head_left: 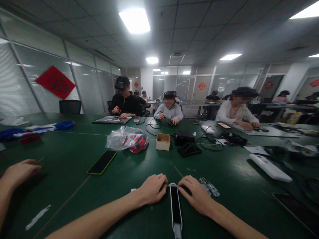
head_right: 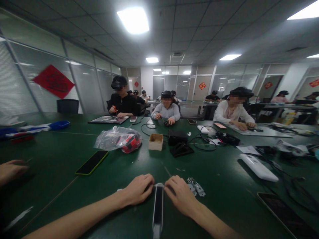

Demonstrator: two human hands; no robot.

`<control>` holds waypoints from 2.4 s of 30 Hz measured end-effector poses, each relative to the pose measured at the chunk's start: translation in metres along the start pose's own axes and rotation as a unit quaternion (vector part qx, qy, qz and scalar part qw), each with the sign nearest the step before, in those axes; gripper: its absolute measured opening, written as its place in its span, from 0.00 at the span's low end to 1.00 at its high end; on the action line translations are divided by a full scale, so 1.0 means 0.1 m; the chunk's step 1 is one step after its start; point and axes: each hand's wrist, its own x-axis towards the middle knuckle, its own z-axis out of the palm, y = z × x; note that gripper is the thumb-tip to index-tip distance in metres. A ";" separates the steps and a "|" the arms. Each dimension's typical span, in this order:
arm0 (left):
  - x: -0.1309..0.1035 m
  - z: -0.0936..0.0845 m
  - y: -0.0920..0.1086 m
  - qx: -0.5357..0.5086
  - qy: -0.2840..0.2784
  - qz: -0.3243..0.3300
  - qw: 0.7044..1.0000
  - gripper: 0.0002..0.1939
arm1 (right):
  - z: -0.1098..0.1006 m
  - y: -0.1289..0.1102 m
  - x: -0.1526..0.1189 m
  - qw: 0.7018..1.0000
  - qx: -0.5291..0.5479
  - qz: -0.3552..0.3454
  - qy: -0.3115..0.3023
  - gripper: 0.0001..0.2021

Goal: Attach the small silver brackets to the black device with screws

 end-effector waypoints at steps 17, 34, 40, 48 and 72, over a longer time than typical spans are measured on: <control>0.02 0.00 -0.05 -0.048 -0.013 -0.003 0.999 0.05 | -0.98 0.45 0.18 0.956 -0.205 0.120 -0.175 0.08; 0.02 -0.03 -0.02 -0.030 -0.023 -0.002 0.999 0.05 | -0.75 0.65 0.20 0.942 -0.190 0.179 -0.211 0.08; 0.01 -0.01 -0.03 -0.025 -0.010 0.011 1.000 0.04 | -0.75 0.74 0.18 0.950 -0.135 0.186 -0.213 0.09; -0.01 0.01 -0.04 -0.006 -0.003 0.020 1.000 0.04 | -0.63 0.93 0.18 0.952 -0.151 0.174 -0.203 0.06; 0.02 0.00 -0.02 -0.016 -0.012 0.005 1.000 0.05 | -0.77 0.66 0.23 0.977 -0.085 0.141 -0.134 0.02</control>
